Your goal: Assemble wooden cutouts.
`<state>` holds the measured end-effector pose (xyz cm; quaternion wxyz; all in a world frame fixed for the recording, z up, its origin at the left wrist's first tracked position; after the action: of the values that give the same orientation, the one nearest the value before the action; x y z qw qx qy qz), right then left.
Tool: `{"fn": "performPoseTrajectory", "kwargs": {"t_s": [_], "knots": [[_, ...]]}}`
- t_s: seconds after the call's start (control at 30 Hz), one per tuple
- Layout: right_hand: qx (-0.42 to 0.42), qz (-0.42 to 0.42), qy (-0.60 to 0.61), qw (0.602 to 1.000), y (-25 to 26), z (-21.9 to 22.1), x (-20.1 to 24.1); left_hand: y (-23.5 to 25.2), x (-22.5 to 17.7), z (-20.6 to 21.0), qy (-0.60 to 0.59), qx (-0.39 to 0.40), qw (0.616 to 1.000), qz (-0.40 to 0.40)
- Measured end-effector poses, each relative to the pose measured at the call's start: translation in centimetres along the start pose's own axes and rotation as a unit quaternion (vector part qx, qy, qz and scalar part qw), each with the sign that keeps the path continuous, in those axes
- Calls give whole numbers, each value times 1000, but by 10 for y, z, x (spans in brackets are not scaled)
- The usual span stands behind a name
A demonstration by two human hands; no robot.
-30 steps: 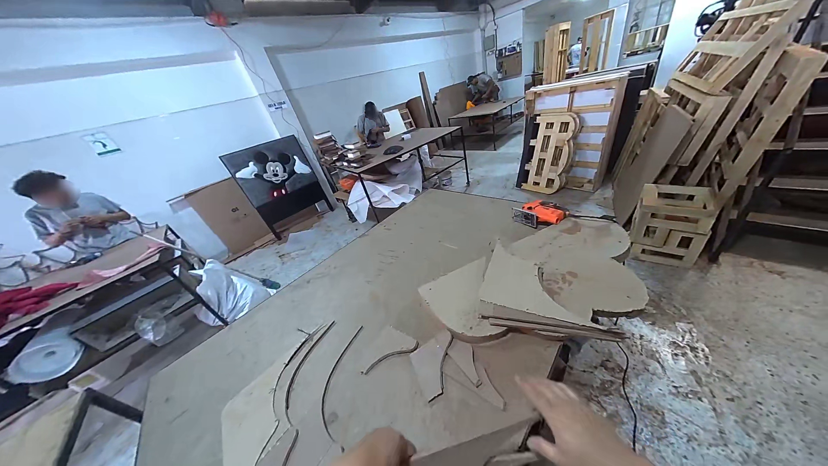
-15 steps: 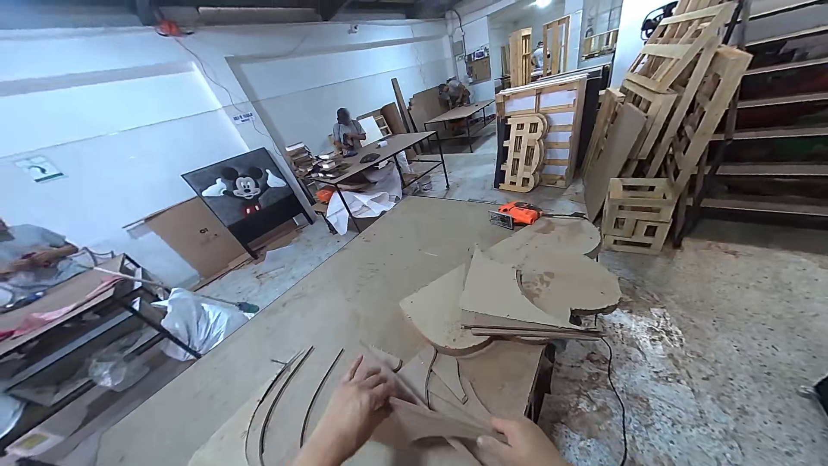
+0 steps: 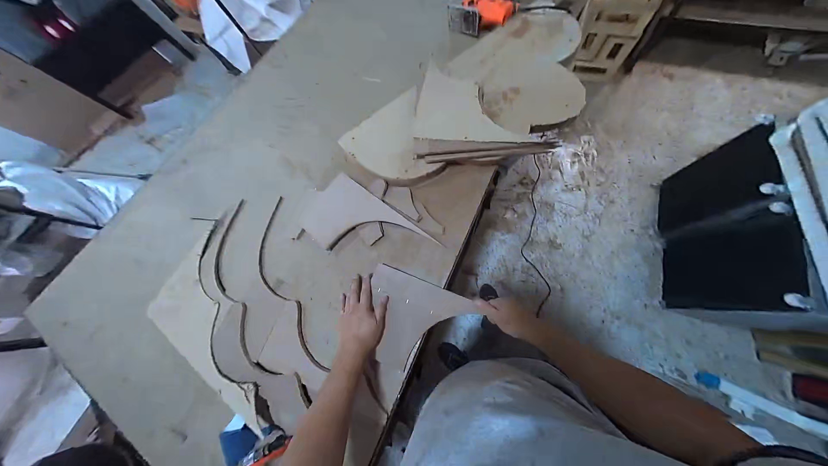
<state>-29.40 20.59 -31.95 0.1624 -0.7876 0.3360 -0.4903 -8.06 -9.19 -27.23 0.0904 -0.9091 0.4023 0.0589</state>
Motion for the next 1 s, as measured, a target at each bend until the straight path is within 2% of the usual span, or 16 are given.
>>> {"fn": "performPoseTrajectory", "kwargs": {"t_s": [0.13, 0.2, 0.3, 0.47, 0.57, 0.67, 0.77, 0.83, 0.9, 1.0], "knots": [[18, 87, -50, 995, -14, -15, 17, 0, 0, 16, -31, 20, 999, -11], [24, 149, -81, 985, -13, -15, 32, 1, 7, 21, -31, -12, 999, -24], [-56, 193, -88, 976, -5, -3, 37, 6, 10, 28, -13, -37, 999, -21], [-132, 140, -118, 974, 7, 13, 17, 7, 14, 28, -19, -45, 999, -10], [-165, 85, -85, 979, 21, 21, 3, 11, 14, 28, -22, -43, 999, -6], [-90, 71, 107, 988, 62, 56, -18, 9, 13, 28, -12, -21, 1000, -3], [-95, 77, 218, 968, 105, 76, -12, 15, 16, 24, 0, -26, 1000, 0], [-102, 86, 215, 967, 99, 73, -19, 17, 18, 24, 7, -26, 1000, 4], [-101, 43, 157, 982, 70, 66, -31, 8, 15, 23, 8, -8, 1000, 0], [-112, -26, 62, 991, 38, 39, -19, 13, 13, 23, 1, -28, 1000, 9]]}}
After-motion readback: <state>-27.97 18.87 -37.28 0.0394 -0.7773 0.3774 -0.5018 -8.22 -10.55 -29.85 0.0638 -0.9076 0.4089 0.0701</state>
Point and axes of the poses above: each hand's wrist, its own y-axis towards the middle knuckle, its own z-axis out of the palm, x = y × z, the point moved 5 cm from there along y, towards the middle knuckle, and after that the axes turned 2 degrees about -z, right-handed, at the moved point
